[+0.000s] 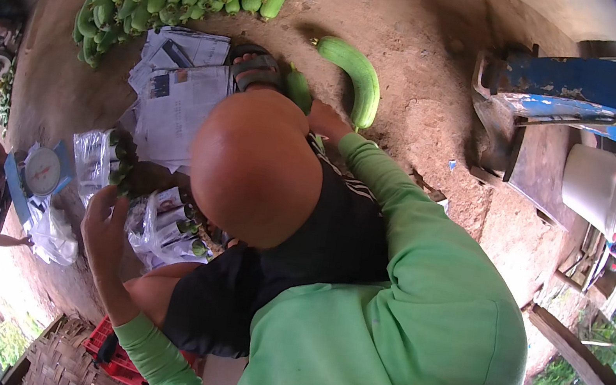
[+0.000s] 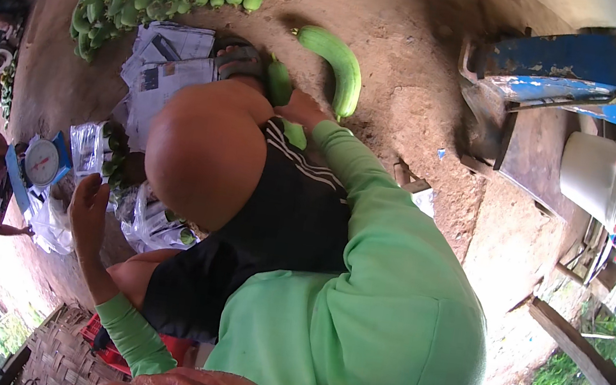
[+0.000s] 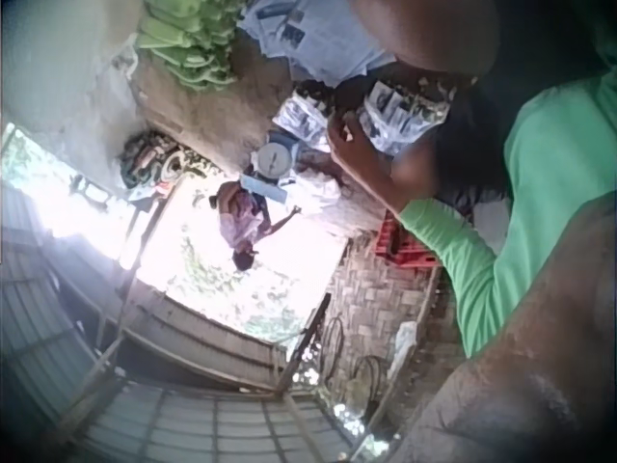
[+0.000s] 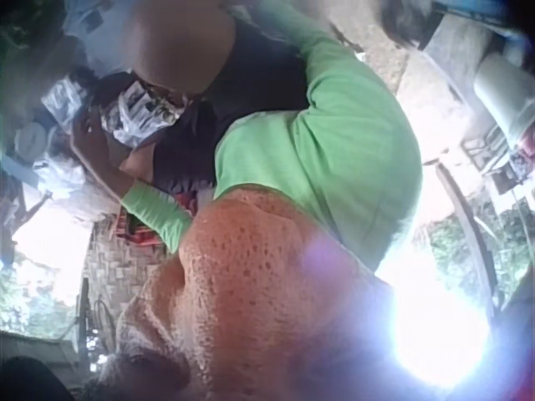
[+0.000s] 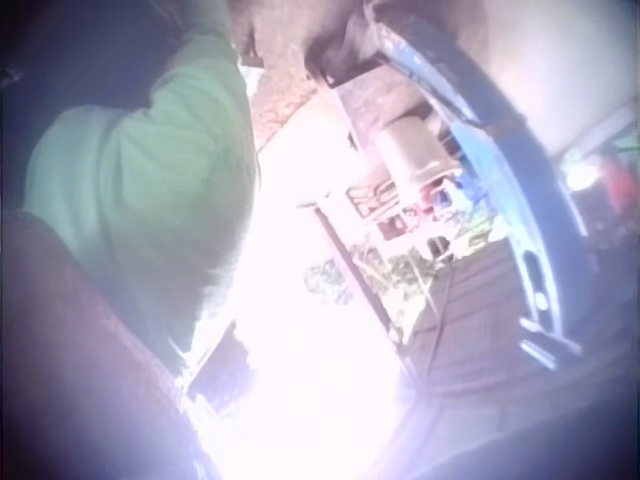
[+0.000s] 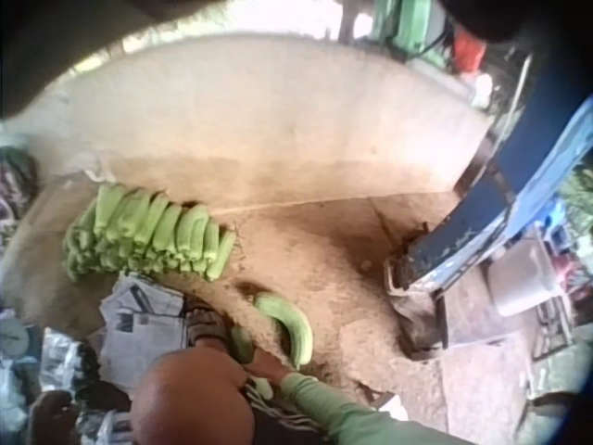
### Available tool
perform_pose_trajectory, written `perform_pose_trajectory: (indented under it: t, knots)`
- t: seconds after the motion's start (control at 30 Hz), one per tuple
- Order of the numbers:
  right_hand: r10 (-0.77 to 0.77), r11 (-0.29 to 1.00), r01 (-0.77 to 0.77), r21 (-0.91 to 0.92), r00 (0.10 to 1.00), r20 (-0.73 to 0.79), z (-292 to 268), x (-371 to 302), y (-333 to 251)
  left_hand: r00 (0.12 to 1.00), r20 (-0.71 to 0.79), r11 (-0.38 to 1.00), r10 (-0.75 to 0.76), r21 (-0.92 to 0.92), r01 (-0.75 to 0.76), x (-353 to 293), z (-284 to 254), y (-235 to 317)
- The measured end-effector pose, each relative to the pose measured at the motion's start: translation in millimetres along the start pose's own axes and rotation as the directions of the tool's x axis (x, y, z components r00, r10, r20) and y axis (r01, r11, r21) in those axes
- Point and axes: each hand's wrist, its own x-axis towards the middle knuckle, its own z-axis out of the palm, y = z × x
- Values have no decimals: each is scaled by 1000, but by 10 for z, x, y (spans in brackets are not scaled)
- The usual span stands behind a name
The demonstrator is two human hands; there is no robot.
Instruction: The person sits on the ground and repeatedly wraps individual green vegetables in newspaper, then places them into clear plastic bags. The person handles the vegetables and newspapers by hand, arranging the wrapped items into a pile.
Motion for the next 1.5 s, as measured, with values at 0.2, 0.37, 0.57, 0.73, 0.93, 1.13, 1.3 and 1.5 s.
perform_pose_trajectory:
  t: [0.2, 0.37, 0.57, 0.73, 0.93, 1.13, 1.3, 1.5]
  knots:
    - [2, 971, -36, 238, 989, 145, -497, -30, -14, 998, 1, 997, 62, 41, -62, -51, -22, 128]
    - [-263, 914, 209, 349, 958, 114, -1194, -247, -614, 995, -45, 994, 89, 64, -86, -173, -125, 264]
    - [-468, 778, 427, 462, 883, -28, -1927, -417, -1367, 980, -104, 985, 169, -4, -170, -273, -181, 293]
    - [-546, 597, 471, 650, 831, -100, -2232, -787, -2040, 964, -158, 972, 214, -65, -226, -352, -230, 325]
    - [-707, 429, 438, 790, 707, -9, -2217, -1190, -2635, 927, -254, 927, 277, -182, -327, -289, -155, 192]
    - [-821, 437, 400, 805, 543, 176, -1850, -1821, -3276, 922, -262, 664, 284, -641, -386, -311, -195, 417]
    - [-844, 509, 461, 727, 432, 317, -1444, -2075, -3780, 865, -423, 455, 268, -736, -501, -163, -194, 475]
    - [-773, 635, 564, 528, 469, 427, -932, -2265, -4439, 769, -638, 657, 39, -564, -501, -80, -408, 176]
